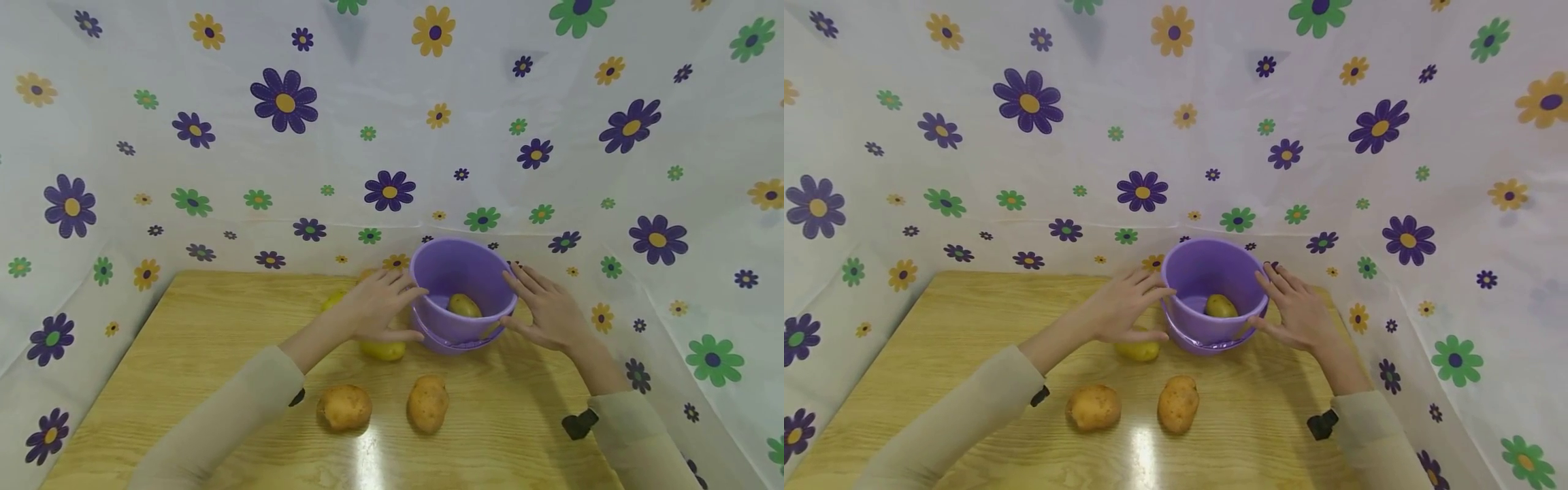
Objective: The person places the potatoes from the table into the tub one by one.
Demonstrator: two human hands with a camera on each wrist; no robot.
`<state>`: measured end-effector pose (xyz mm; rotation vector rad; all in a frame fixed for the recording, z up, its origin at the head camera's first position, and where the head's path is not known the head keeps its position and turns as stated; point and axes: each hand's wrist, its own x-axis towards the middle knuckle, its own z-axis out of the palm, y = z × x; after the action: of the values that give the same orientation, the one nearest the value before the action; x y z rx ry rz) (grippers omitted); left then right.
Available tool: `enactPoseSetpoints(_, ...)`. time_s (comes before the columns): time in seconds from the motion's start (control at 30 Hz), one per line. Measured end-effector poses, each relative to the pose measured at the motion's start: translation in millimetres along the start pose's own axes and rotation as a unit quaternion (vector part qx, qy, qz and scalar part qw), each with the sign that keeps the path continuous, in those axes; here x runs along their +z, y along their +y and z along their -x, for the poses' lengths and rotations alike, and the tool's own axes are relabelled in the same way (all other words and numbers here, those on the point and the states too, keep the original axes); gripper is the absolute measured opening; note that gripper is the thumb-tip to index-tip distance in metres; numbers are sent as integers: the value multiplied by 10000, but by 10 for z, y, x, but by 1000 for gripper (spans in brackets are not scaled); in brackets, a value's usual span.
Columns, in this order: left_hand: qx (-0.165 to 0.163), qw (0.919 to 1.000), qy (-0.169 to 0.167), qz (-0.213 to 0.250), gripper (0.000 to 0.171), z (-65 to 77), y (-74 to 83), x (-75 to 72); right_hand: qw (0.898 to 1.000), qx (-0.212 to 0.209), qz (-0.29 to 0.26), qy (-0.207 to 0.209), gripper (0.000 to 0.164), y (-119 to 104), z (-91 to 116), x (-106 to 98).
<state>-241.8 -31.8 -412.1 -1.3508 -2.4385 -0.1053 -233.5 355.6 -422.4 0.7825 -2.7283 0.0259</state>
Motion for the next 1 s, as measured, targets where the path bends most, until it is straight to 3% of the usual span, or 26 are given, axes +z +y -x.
enactPoseSetpoints(0.6, 278, 9991, -319, 82, 86, 407, 115, 8, 10000, 42, -17, -15, 90, 3, -1, 6)
enactPoseSetpoints(1.0, 288, 9963, -797, 147, 95, 683, 196, 27, 10000, 42, 39, -17, 90, 13, 3, 21)
